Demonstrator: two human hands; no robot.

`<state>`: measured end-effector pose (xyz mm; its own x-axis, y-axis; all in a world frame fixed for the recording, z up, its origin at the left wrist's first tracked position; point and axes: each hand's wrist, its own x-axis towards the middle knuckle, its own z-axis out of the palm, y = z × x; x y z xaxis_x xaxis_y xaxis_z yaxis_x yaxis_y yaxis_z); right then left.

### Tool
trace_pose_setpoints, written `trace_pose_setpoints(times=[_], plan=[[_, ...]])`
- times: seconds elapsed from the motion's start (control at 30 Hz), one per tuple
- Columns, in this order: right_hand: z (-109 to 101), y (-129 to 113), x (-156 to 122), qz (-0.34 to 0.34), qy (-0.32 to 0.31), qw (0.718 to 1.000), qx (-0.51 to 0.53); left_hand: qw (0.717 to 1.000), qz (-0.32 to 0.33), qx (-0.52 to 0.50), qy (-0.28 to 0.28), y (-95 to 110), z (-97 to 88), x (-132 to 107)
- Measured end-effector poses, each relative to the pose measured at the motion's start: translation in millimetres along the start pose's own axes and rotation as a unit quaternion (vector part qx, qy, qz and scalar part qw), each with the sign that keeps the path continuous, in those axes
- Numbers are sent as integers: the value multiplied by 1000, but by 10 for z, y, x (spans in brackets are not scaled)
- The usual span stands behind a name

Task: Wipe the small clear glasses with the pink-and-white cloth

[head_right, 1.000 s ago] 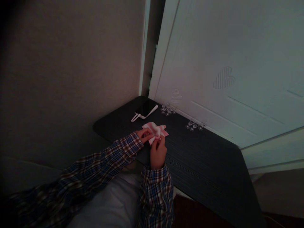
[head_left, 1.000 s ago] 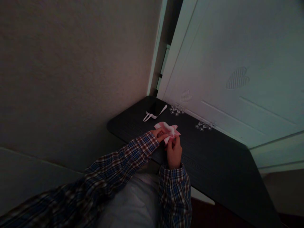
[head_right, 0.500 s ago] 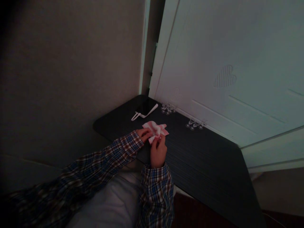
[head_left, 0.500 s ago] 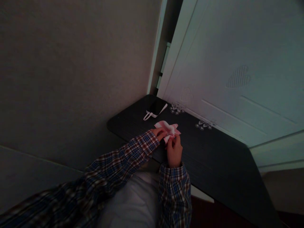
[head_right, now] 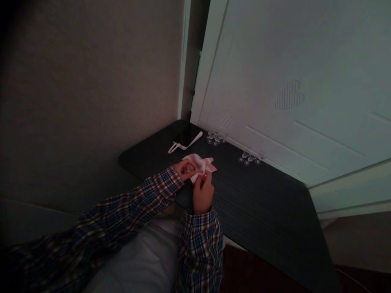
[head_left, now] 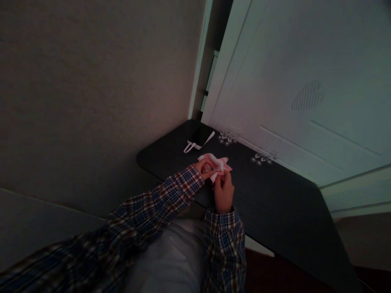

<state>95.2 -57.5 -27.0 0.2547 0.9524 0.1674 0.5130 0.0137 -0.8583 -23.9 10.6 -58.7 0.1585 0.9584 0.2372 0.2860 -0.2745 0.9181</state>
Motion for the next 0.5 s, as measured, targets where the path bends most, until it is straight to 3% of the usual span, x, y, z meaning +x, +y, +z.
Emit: trace_pose_setpoints(times=[0.5], plan=[[-1, -5, -10, -2, 6, 1000, -4, 999, 0, 42, -26, 86, -47, -26]])
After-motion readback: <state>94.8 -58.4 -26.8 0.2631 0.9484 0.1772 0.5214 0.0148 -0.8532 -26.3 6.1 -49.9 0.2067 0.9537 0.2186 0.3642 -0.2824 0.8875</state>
